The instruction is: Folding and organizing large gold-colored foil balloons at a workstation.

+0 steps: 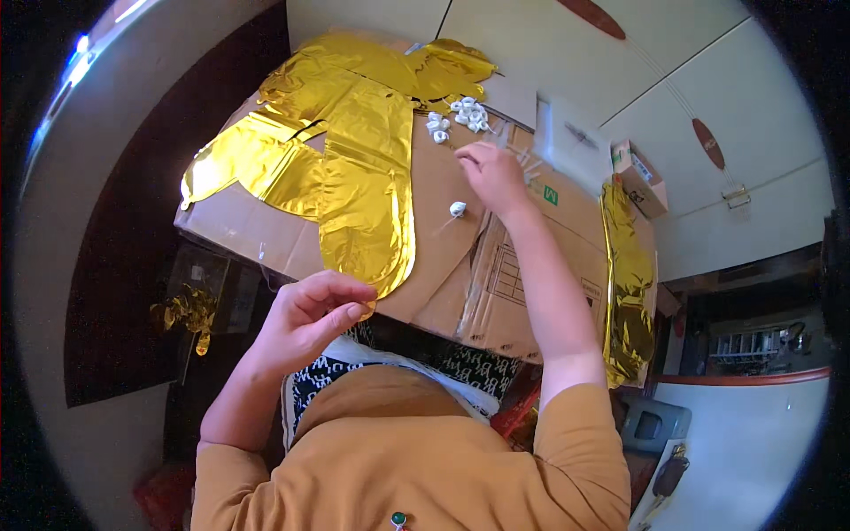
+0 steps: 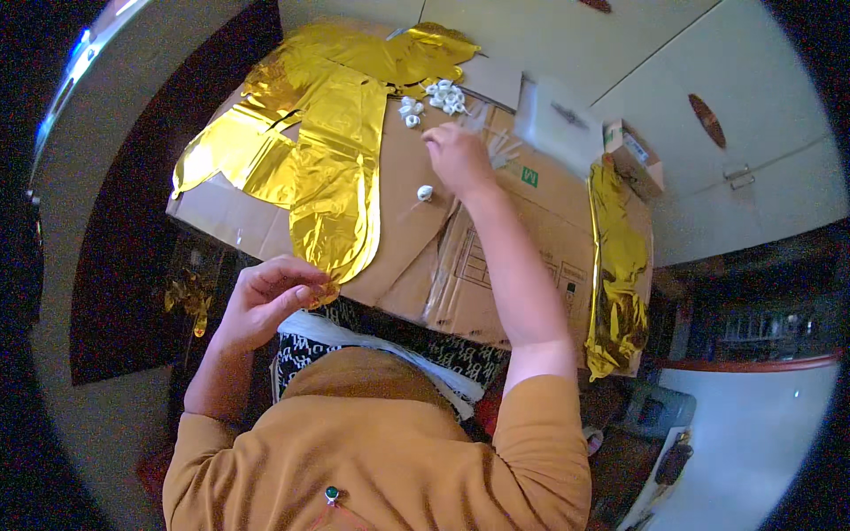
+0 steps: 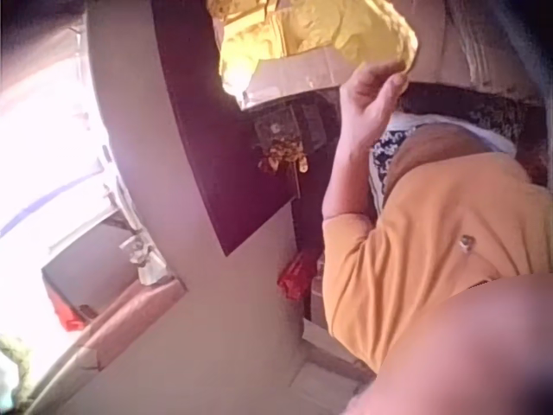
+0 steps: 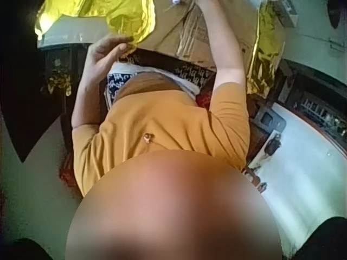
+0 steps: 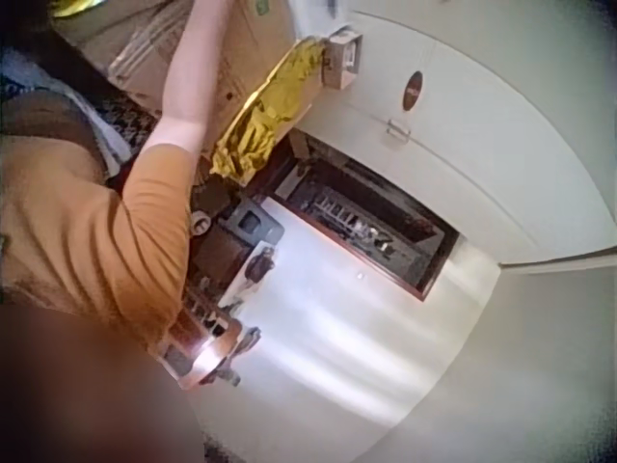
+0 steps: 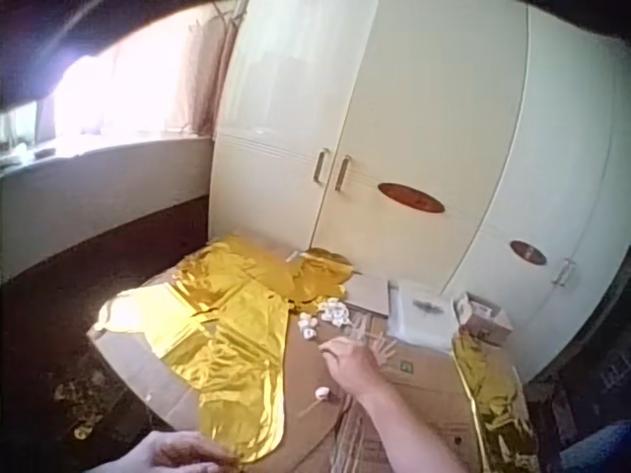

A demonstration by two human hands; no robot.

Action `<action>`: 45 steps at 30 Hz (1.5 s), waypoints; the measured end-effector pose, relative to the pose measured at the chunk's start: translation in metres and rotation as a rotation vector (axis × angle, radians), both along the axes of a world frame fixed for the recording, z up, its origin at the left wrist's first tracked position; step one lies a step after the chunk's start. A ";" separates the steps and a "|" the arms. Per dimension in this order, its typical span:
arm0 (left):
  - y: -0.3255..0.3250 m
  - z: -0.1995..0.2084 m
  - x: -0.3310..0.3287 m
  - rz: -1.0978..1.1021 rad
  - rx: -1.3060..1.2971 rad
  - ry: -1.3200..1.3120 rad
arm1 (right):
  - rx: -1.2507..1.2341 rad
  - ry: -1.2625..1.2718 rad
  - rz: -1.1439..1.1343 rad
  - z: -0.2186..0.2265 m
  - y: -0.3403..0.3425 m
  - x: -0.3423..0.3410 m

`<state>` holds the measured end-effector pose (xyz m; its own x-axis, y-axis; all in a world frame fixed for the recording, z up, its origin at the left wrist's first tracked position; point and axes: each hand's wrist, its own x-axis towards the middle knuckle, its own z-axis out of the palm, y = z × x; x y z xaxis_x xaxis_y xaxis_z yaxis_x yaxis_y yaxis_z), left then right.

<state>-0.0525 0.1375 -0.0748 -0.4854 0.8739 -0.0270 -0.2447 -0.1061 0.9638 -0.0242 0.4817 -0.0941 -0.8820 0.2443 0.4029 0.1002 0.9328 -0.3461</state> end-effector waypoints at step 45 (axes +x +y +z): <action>-0.021 -0.017 0.001 -0.107 -0.105 0.230 | -0.126 0.125 -0.077 0.034 -0.057 0.055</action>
<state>-0.0519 0.1168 -0.0922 -0.3943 0.9188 -0.0204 -0.0228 0.0124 0.9997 0.0311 0.4249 -0.0598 -0.8037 0.3643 0.4704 0.1183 0.8727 -0.4738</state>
